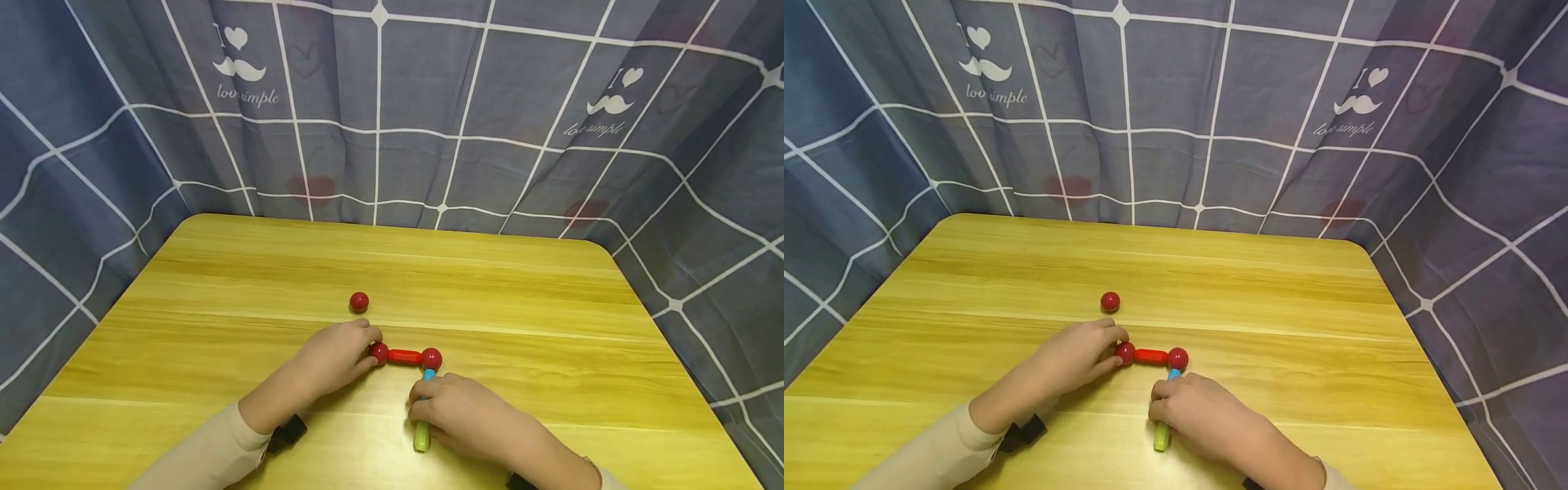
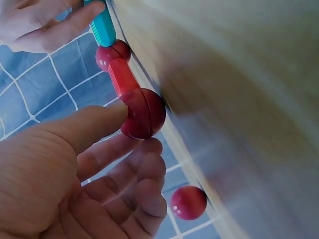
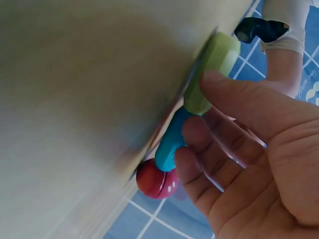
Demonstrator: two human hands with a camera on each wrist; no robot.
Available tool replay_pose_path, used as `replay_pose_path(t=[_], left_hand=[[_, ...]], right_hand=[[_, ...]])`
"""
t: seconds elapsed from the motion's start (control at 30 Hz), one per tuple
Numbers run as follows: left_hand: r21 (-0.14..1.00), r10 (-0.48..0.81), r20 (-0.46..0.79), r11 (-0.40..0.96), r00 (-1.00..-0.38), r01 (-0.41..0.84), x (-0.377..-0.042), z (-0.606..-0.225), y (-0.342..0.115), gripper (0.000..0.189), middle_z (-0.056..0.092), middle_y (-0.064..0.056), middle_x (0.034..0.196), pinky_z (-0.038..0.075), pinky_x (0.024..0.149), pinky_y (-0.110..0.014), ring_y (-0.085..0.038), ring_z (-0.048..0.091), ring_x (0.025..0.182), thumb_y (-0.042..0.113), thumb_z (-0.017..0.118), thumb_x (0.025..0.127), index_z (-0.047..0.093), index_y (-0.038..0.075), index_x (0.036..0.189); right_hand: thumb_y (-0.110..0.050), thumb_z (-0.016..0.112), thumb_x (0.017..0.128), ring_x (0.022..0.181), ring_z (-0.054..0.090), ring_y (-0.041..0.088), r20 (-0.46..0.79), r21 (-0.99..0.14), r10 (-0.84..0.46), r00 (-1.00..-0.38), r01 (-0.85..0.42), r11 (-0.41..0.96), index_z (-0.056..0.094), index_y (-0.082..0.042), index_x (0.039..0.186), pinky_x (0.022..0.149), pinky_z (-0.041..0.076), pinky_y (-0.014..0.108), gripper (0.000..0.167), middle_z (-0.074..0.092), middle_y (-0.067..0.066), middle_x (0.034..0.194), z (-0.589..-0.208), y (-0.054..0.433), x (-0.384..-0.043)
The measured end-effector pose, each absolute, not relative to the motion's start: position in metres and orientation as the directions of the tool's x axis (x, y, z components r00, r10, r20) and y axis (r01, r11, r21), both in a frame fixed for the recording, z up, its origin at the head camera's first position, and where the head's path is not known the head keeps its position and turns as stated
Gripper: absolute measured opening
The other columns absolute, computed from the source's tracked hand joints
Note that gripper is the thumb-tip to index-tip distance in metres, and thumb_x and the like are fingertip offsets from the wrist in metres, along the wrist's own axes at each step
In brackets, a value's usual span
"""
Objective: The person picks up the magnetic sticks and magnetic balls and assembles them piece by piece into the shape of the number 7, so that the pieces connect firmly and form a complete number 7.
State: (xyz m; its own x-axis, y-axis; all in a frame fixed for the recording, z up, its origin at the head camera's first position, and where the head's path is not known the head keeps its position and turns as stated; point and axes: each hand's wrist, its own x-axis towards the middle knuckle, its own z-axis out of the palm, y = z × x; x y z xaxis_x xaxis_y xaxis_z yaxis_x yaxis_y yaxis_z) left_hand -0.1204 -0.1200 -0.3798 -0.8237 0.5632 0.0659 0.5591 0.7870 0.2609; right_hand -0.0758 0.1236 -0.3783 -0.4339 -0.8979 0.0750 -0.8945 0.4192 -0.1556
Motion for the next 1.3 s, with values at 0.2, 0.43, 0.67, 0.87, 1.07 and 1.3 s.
replay_pose_path(t=[0.2, 0.43, 0.67, 0.87, 1.07, 1.3], left_hand=[[0.277, 0.582, 0.076, 0.767, -0.809, 0.578, -0.12, -0.381, -0.116, 0.015, 0.051, 0.007, 0.079, 0.042, 0.058, -0.025, -0.01, 0.048, 0.066, 0.023, 0.075, 0.087, 0.064, 0.013, 0.09], [0.277, 0.57, 0.067, 0.778, -0.819, 0.564, -0.123, -0.381, -0.113, 0.011, 0.054, 0.005, 0.08, 0.045, 0.059, -0.026, -0.01, 0.051, 0.066, 0.021, 0.072, 0.089, 0.065, 0.012, 0.091], [0.27, 0.464, 0.131, 0.834, -0.876, 0.482, -0.136, -0.37, -0.121, 0.023, 0.062, -0.001, 0.095, 0.05, 0.061, -0.031, -0.014, 0.056, 0.07, 0.017, 0.067, 0.087, 0.065, 0.007, 0.108], [0.265, 0.352, 0.184, 0.881, -0.918, 0.391, -0.153, -0.368, -0.13, 0.034, 0.058, -0.009, 0.099, 0.05, 0.056, -0.036, -0.022, 0.06, 0.072, 0.017, 0.069, 0.084, 0.059, 0.004, 0.114], [0.249, 0.342, 0.103, 0.901, -0.934, 0.357, -0.173, -0.371, -0.129, 0.046, 0.056, -0.015, 0.108, 0.052, 0.058, -0.04, -0.027, 0.06, 0.073, 0.018, 0.069, 0.087, 0.055, 0.005, 0.129], [0.267, 0.375, 0.006, 0.893, -0.927, 0.363, -0.18, -0.377, -0.13, 0.024, 0.054, -0.005, 0.089, 0.047, 0.061, -0.033, -0.02, 0.053, 0.073, 0.013, 0.072, 0.088, 0.063, 0.007, 0.108]], right_hand=[[-0.016, 0.078, 0.083, 0.085, 0.057, 0.004, 0.094, -0.122, -0.896, -0.435, -0.898, 0.423, 0.07, -0.024, 0.09, 0.078, 0.047, 0.02, 0.014, 0.06, -0.015, 0.095, -0.382, 0.12, -0.077], [-0.017, 0.078, 0.083, 0.081, 0.056, 0.004, 0.079, -0.085, -0.892, -0.444, -0.895, 0.438, 0.07, -0.024, 0.091, 0.076, 0.048, 0.022, 0.013, 0.06, -0.015, 0.091, -0.383, 0.118, -0.079], [-0.018, 0.078, 0.083, 0.082, 0.057, 0.005, 0.079, -0.069, -0.888, -0.453, -0.891, 0.448, 0.07, -0.023, 0.092, 0.077, 0.049, 0.023, 0.013, 0.06, -0.014, 0.091, -0.382, 0.119, -0.08], [-0.018, 0.079, 0.082, 0.084, 0.057, 0.006, 0.08, -0.045, -0.893, -0.442, -0.897, 0.44, 0.069, -0.022, 0.091, 0.078, 0.049, 0.023, 0.014, 0.061, -0.013, 0.092, -0.382, 0.118, -0.08], [-0.017, 0.079, 0.081, 0.084, 0.058, 0.006, 0.103, -0.026, -0.899, -0.425, -0.905, 0.425, 0.068, -0.021, 0.09, 0.079, 0.048, 0.023, 0.015, 0.06, -0.013, 0.091, -0.382, 0.115, -0.079], [-0.015, 0.08, 0.079, 0.082, 0.057, 0.005, 0.096, 0.002, -0.905, -0.414, -0.91, 0.416, 0.068, -0.022, 0.09, 0.078, 0.048, 0.022, 0.017, 0.058, -0.013, 0.09, -0.383, 0.112, -0.079]])
